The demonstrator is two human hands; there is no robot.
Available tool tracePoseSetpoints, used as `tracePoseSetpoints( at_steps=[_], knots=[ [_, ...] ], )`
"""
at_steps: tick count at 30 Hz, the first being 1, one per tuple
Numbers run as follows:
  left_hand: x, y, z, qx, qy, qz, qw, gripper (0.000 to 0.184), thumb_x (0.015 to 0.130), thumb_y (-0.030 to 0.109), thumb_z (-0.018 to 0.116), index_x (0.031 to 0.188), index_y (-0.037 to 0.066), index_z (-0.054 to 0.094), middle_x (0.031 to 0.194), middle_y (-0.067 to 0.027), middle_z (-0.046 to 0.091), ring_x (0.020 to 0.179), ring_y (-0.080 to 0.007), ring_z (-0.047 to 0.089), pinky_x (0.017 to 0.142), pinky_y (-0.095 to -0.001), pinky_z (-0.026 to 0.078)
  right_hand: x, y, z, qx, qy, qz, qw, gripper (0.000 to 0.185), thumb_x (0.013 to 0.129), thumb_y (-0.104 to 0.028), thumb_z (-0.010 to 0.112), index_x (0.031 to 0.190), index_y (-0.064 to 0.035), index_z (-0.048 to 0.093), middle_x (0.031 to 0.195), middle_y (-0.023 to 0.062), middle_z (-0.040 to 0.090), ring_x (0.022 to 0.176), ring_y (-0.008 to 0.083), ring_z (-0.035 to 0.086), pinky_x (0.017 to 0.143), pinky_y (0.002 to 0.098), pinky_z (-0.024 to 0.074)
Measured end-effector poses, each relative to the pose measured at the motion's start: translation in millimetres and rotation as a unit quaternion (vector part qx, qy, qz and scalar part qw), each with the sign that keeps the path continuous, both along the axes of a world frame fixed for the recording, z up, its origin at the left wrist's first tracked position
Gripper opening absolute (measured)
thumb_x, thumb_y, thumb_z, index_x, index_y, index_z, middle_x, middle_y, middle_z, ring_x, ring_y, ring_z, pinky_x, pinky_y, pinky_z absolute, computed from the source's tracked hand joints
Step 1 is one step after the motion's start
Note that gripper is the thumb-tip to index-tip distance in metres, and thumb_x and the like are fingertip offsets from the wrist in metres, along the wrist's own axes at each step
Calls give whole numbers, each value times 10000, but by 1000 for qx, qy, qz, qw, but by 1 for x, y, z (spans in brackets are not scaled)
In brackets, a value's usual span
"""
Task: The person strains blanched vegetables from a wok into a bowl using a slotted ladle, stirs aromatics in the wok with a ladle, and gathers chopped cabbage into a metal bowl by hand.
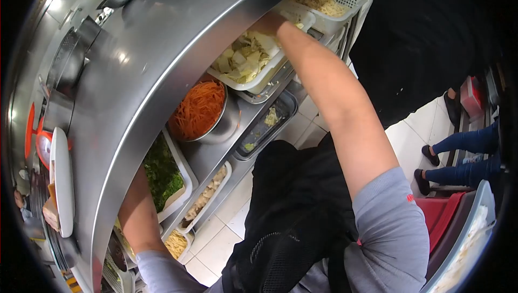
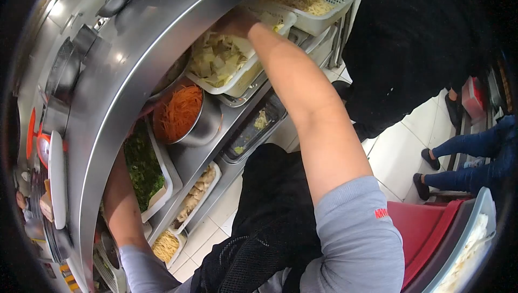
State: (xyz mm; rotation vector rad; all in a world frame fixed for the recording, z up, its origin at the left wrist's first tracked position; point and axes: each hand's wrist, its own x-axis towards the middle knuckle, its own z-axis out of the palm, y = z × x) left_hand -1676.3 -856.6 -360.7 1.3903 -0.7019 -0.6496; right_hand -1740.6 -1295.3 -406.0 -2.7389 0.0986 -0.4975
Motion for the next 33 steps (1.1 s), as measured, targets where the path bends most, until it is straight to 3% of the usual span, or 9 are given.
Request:
tracePoseSetpoints(
  at_steps=[7, 11, 14, 21, 23, 26, 28, 30, 33],
  knots=[
    [25, -90, -29, 19, -32, -92, 995, 574, 1053, 305, 593, 1519, 25, 410, 1547, -220, 428, 1383, -460, 490, 1099, -653, 507, 5, -27, 2, 227, -127, 8, 966, 781, 773, -486, 822, 1397, -66, 613, 1429, 196, 612, 1333, 325, 568, 1137, 417, 432],
    [49, -146, -62, 23, -144, -186, 972, 563, 1053, 296, 594, 1516, 29, 417, 1540, -218, 434, 1382, -458, 491, 1101, -652, 508, -1, -9, 26, 141, -106, 16, 984, 778, 749, -477, 828, 1379, -66, 630, 1412, 192, 624, 1318, 315, 577, 1123, 409, 441],
    [-4, -176, -27, 31, 104, -39, 993, 500, 1074, 253, 555, 1491, 4, 436, 1496, -224, 465, 1360, -436, 517, 1084, -601, 551, -12, 11, 45, 35, -60, 24, 997, 775, 732, -471, 832, 1364, -66, 642, 1399, 189, 633, 1307, 308, 584, 1113, 404, 448],
    [29, -187, -65, -56, 129, -103, 985, 456, 1088, 199, 497, 1449, -72, 432, 1442, -237, 516, 1338, -432, 536, 1028, -577, 597, -41, 59, 70, -123, 75, 58, 988, 770, 690, -456, 843, 1331, -65, 671, 1370, 182, 654, 1281, 292, 600, 1089, 391, 465],
    [15, -186, -58, 23, -15, -65, 997, 447, 1081, 147, 464, 1459, -85, 410, 1437, -269, 514, 1321, -464, 547, 1034, -555, 599, -65, 64, 87, -57, 62, 64, 994, 577, 807, -405, 755, 1260, -52, 696, 1266, 173, 697, 1169, 283, 641, 1029, 384, 495],
    [18, -181, -54, 3, 68, -89, 994, 457, 1070, 100, 434, 1473, -107, 375, 1467, -306, 470, 1304, -479, 563, 1048, -526, 596, -71, 49, 84, -33, -3, 57, 998, 547, 831, -406, 723, 1250, -54, 700, 1260, 172, 700, 1163, 292, 645, 1027, 393, 496],
    [38, -175, -68, 76, -283, -185, 938, 476, 1069, 88, 420, 1485, -127, 333, 1490, -335, 424, 1284, -522, 565, 1068, -506, 583, -71, 37, 79, -20, -48, 36, 998, 529, 848, -406, 702, 1244, -56, 702, 1256, 172, 702, 1158, 299, 648, 1026, 399, 496],
    [-4, -176, -31, -22, 160, -29, 987, 479, 1069, 77, 410, 1504, -103, 322, 1526, -314, 393, 1312, -563, 516, 1081, -536, 568, -68, 26, 72, -9, -89, 17, 996, 513, 864, -407, 680, 1238, -57, 704, 1252, 171, 705, 1154, 305, 650, 1025, 404, 496],
    [-31, -175, -17, -16, 145, 35, 989, 475, 1055, 47, 410, 1513, -64, 346, 1520, -280, 415, 1373, -531, 453, 1082, -588, 557, -61, 21, 64, -8, -146, -2, 989, 491, 889, -408, 648, 1229, -59, 707, 1246, 170, 708, 1148, 315, 654, 1023, 413, 496]
  ],
)
